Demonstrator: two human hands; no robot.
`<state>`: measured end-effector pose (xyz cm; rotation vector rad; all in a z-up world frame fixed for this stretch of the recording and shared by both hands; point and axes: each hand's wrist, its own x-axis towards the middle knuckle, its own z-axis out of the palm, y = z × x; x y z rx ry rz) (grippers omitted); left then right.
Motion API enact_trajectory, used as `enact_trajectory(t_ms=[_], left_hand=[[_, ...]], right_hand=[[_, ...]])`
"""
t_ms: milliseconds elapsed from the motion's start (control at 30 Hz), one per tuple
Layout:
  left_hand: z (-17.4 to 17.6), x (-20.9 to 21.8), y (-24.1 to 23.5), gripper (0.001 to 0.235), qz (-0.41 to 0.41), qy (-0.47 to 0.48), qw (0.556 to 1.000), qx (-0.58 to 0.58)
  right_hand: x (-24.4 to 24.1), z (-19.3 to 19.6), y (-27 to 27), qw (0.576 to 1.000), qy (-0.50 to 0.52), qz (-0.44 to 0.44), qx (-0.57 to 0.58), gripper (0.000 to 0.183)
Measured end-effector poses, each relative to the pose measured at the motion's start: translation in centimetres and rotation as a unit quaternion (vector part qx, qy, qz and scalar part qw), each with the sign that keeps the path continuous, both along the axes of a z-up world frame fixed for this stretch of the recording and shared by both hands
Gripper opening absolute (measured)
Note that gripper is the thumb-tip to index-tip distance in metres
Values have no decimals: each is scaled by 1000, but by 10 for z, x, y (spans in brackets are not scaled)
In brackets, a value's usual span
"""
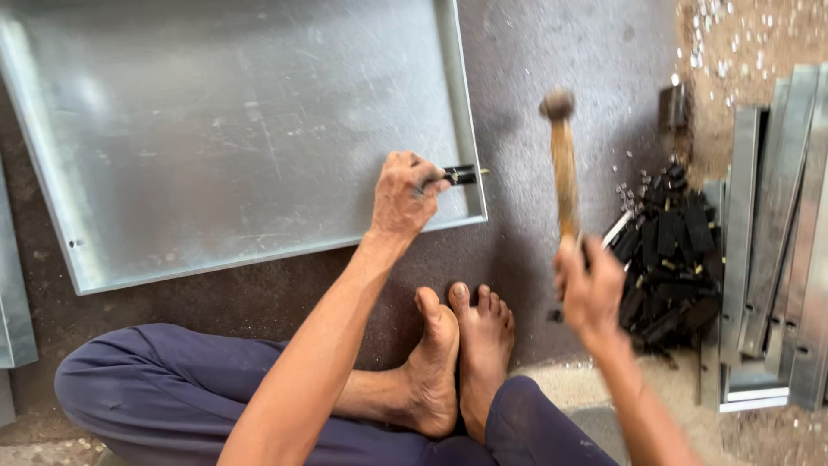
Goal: The person attaches brackets to the corners of a metal tray by inserting pins and tapping them with a hammer. They lift the tray and place it onto a stack of similar trays.
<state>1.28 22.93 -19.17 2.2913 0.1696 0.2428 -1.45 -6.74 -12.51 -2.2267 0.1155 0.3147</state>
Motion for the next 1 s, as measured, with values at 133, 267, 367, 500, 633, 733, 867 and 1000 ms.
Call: enact_trajectory(t_ms=[133,267,367,500,633,733,867,1000], left_hand=[[-3,-1,1,9,-3,-22,1000,22],[-4,0,-2,11,-8,-10,999,41],[-4,1,-5,12,-8,5,997,72],[-4,5,-5,12,-8,23,997,75],[-6,2,-5,12,-5,21,996,85],[7,1,-7,13,-6,17,996,90],[38,-5,-7,13,-7,10,999,47],[52,-11,-56,24,-11,-109,994,-2]], right_hand=[[-33,-4,14,991,68,15,118,34],[-40,-16,17,994,-2,99,51,41],[-36,-26,22,990,-17,138,-30,49],[-27,-22,25,991,-3,134,-5,49],[-32,-20,29,988,-45,150,-7,50],[-25,-22,31,993,21,112,-17,51],[-42,-10,5,996,-8,45,71,49],[-49,7,-45,991,-45,-50,116,47]])
